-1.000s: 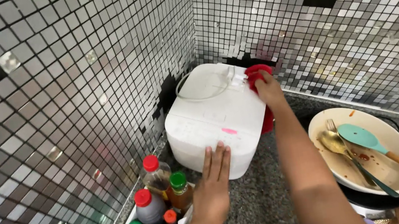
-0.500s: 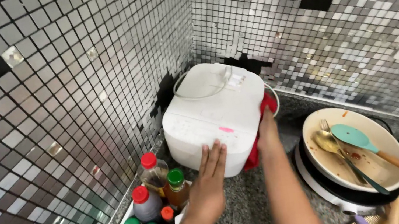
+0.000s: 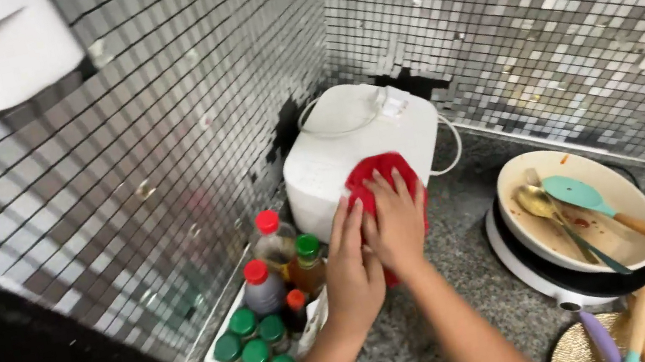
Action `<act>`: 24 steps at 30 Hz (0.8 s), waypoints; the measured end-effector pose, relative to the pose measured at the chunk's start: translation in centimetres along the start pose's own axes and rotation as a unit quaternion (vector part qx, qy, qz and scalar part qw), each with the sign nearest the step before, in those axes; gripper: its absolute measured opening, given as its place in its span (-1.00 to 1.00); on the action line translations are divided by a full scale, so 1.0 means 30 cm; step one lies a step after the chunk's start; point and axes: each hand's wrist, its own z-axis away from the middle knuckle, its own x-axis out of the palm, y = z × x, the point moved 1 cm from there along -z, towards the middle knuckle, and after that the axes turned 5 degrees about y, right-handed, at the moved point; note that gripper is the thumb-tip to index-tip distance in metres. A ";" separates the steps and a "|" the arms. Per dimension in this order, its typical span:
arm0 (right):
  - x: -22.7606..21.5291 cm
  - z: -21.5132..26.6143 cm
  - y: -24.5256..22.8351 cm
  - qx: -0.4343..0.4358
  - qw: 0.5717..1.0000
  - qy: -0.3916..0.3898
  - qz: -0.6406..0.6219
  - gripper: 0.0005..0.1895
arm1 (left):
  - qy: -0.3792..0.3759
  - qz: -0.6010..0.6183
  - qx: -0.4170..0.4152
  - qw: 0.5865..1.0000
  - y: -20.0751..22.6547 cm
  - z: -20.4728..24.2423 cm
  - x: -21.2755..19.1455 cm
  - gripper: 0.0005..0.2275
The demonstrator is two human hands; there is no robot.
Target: Cleaning the exterior and lid of a white rice cooker using a red cloth in a kitchen area.
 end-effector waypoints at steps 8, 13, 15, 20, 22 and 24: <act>0.020 -0.072 0.028 -0.222 0.961 -0.155 0.057 -0.39 | -0.008 -0.041 0.113 0.993 0.098 0.022 -0.109 -0.39; -0.031 -0.190 -0.063 -0.254 0.918 -0.304 0.007 -0.34 | -0.046 -0.077 0.104 0.990 0.105 0.085 -0.150 -0.39; 0.071 -0.193 -0.085 -0.301 0.908 -0.291 0.021 -0.31 | -0.028 -0.091 0.122 0.988 0.090 0.106 -0.145 -0.42; 0.207 -0.193 -0.132 -0.416 0.861 -0.237 0.172 -0.25 | 0.002 -0.108 0.153 0.982 0.078 0.141 -0.126 -0.48; 0.198 -0.173 -0.140 -0.478 0.816 -0.173 0.276 -0.31 | -0.009 -0.116 0.144 0.983 0.081 0.156 -0.126 -0.50; 0.137 -0.143 -0.110 -0.515 0.779 -0.179 0.309 -0.29 | -0.014 -0.114 0.138 0.984 0.093 0.165 -0.125 -0.50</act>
